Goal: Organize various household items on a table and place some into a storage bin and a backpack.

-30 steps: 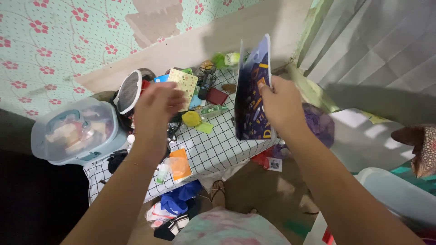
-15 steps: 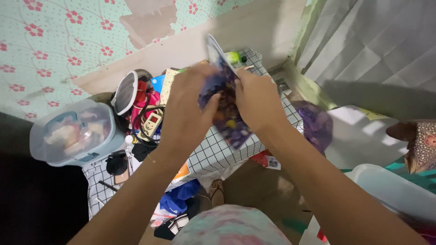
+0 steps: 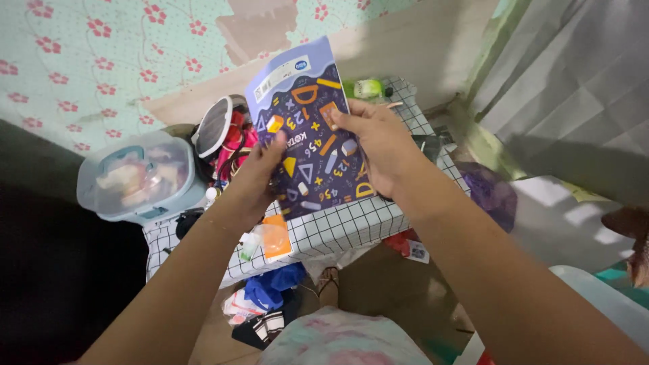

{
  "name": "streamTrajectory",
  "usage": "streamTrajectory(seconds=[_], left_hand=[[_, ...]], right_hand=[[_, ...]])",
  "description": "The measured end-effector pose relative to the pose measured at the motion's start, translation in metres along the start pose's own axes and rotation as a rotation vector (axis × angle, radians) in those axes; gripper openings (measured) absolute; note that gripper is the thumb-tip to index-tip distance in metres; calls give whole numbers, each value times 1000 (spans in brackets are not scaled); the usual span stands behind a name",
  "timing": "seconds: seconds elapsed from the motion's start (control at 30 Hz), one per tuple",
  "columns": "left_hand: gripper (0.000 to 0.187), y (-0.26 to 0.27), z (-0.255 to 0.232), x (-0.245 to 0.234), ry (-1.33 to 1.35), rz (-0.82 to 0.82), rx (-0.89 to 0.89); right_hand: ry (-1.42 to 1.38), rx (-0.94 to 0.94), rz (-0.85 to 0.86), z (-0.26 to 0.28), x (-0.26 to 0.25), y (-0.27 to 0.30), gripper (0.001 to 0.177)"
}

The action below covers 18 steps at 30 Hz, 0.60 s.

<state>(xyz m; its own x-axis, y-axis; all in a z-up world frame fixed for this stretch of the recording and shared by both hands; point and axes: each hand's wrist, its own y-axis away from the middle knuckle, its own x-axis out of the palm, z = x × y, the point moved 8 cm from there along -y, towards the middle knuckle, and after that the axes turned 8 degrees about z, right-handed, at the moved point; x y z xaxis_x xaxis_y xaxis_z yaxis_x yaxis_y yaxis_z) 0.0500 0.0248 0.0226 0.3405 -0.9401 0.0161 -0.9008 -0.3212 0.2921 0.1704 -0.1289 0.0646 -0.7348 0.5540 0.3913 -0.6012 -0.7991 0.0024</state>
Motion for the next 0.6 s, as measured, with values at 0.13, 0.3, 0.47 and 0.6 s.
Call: streamTrajectory(seconds=[0.13,0.3,0.47,0.6], left_hand=[[51,11,29,-1,437,100,-136],[37,21,49,-3,671,127,-126],[32,15,55,-12,659,107,-145],[33,-15,63,-22,653,130,-180]], right_hand=[[-261,189,18,-29,7,9,18],[137,124,-27,-64,-13,3,24],[437,42,-217,-76,-27,2,39],[323,151,-249,-88,-34,-13,49]])
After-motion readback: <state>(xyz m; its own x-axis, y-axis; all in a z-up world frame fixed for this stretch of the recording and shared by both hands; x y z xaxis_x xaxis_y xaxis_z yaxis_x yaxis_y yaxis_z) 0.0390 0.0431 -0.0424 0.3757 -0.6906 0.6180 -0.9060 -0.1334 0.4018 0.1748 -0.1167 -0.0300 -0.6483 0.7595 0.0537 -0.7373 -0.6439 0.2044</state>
